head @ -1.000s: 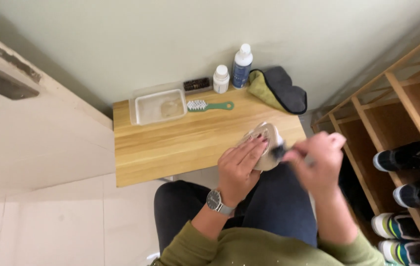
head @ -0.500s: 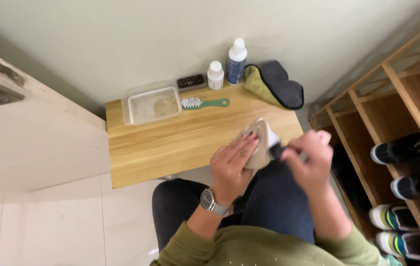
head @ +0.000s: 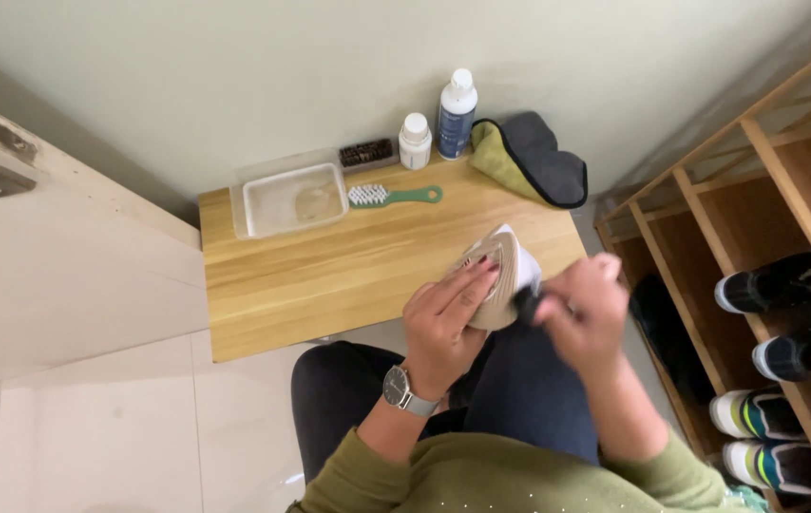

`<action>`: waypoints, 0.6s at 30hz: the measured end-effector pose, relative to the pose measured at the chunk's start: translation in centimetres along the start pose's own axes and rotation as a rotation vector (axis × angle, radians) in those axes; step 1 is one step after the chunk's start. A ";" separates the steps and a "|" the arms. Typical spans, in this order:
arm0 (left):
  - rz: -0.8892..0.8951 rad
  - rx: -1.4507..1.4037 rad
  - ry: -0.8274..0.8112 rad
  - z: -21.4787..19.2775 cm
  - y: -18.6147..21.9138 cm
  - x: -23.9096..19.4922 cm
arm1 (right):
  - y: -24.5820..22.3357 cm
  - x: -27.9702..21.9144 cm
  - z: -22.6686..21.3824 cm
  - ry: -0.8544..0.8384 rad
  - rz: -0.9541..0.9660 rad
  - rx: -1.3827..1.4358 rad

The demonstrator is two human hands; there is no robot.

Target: The person sits on the floor and scrubs a white sneaker with a small brush. They hold the shoe in one hand and use the brush to clean the upper, laces, and sole areas.

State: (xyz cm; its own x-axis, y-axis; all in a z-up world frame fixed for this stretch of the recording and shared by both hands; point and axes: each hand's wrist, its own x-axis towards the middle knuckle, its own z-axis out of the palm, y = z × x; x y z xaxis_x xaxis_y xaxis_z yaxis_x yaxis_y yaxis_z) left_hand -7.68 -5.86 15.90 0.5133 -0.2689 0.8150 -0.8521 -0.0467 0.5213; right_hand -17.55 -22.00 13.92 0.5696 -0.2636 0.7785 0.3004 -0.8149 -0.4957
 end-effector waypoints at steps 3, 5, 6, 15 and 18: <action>-0.020 0.014 -0.004 -0.1 -0.4 -0.3 | -0.2 -0.1 0.5 -0.040 -0.028 0.040; -0.025 0.024 -0.005 -0.1 -0.5 -0.3 | 0.5 -0.3 0.7 -0.050 -0.029 0.055; -0.028 0.025 0.007 -0.2 -0.5 -0.2 | 0.6 -0.4 0.7 -0.045 -0.035 0.035; -0.020 0.050 0.028 0.1 -0.4 -0.2 | 0.2 -0.7 0.8 0.017 -0.055 -0.017; -0.003 0.062 0.023 0.4 -0.4 -0.4 | 2.7 -1.2 0.7 0.035 -0.085 -0.078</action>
State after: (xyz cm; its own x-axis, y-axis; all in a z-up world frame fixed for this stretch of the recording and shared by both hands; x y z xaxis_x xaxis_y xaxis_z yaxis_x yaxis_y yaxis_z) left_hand -7.56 -6.14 15.22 0.5173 -0.2469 0.8194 -0.8550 -0.1075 0.5074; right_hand -16.87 -23.54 11.39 0.5170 -0.2085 0.8302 0.2852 -0.8725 -0.3967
